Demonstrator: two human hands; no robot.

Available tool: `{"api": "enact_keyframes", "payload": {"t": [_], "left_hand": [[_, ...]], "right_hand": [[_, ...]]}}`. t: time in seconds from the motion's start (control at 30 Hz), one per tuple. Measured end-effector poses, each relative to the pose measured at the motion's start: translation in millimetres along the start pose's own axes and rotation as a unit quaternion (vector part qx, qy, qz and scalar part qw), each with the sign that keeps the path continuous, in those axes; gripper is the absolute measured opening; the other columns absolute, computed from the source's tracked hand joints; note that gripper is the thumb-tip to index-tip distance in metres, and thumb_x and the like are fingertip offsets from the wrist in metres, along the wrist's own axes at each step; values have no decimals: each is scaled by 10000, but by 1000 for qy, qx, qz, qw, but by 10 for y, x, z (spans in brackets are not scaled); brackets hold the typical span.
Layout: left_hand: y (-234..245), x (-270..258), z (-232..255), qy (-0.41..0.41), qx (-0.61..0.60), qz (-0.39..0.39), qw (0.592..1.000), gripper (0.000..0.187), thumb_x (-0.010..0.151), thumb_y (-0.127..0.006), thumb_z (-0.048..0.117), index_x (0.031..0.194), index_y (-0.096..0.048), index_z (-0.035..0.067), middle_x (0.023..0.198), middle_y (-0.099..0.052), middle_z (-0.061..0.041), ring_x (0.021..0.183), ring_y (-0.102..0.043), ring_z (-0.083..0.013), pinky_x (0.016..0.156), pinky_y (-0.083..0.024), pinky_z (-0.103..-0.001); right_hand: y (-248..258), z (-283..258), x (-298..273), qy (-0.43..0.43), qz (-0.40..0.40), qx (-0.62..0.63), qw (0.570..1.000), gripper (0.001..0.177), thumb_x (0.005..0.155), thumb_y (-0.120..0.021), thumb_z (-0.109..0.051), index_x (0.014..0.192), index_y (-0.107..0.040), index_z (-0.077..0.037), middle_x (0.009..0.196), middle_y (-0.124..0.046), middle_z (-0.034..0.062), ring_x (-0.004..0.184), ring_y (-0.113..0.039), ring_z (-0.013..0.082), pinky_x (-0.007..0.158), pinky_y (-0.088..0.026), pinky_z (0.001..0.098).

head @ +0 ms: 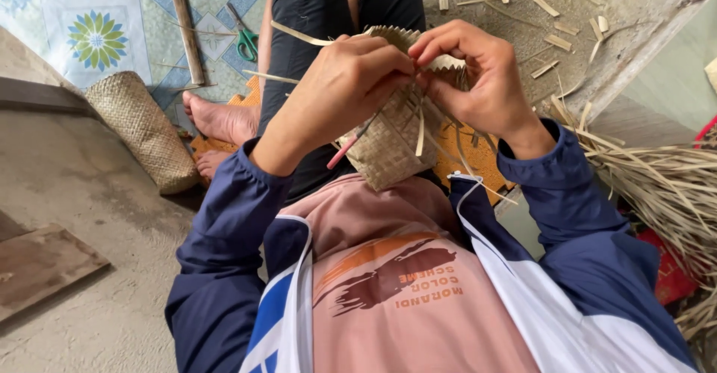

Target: A person is weaving a basket by hand, interlacing and tucking in dried plant strips using a small tool for assistance.

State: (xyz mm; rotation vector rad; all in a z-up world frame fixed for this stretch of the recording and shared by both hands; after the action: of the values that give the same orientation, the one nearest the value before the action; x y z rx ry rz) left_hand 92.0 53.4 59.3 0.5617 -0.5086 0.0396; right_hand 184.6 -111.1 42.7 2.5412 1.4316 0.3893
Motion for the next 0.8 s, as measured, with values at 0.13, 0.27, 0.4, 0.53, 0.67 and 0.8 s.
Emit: {"api": "enact_keyframes", "payload": {"t": [0.13,0.27,0.4,0.53,0.67,0.8], "left_hand": [[-82,-12,-56,42,-49,12,998,132,849,-734,-54,970,-685,-35,846,-689,-141,663,-622,-282,629,-490,-356],[-107,-30,-117,117,-124,37,985,157,880,-715,-101,997,-657,-12,825,-714,-70,648,-616,-142,577,-477,-255],[-143,-70,-210,156,-189,37,969,164,905,-687,-114,1018,-644,-4,840,-700,-53,701,-593,-102,610,-484,-228],[-158,-82,-283,157,-210,42,964,157,902,-667,-117,1010,-651,-4,812,-696,-49,671,-552,-90,577,-428,-223],[-176,-91,-335,145,-210,37,966,158,892,-666,-114,1010,-646,-10,785,-675,-54,649,-544,-103,555,-432,-238],[-148,-96,-328,122,-211,23,970,142,903,-676,-101,1001,-634,-7,760,-657,-51,608,-498,-113,527,-414,-251]], "right_hand": [[16,-72,-58,51,25,-117,991,258,826,-782,200,1018,-677,64,1148,-703,162,1009,-673,255,931,-545,335],[17,-76,-82,113,17,-207,972,207,854,-865,128,1026,-769,64,1112,-743,140,972,-702,256,1141,-466,459],[1,-96,-83,152,5,-224,963,183,852,-849,149,1007,-773,89,1103,-752,169,957,-705,265,1109,-489,429],[2,-121,-78,199,-19,-275,940,162,869,-839,126,1018,-795,78,1117,-747,173,966,-705,284,1081,-515,469],[-28,-225,-27,235,-77,-316,916,150,900,-787,75,1043,-754,106,1132,-725,194,975,-681,318,1038,-519,486],[-50,-286,10,258,-99,-314,908,151,889,-784,118,1033,-744,143,1117,-727,223,977,-683,350,970,-539,466]]}}
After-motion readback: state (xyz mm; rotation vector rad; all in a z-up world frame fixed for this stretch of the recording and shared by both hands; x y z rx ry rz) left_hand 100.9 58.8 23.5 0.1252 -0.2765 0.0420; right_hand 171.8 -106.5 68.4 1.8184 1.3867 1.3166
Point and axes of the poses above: each hand's wrist, its own x-axis towards the middle knuckle, its own y-axis out of the back of the hand, z = x × y, the point moved 4 cm from there along x, towards the middle knuckle
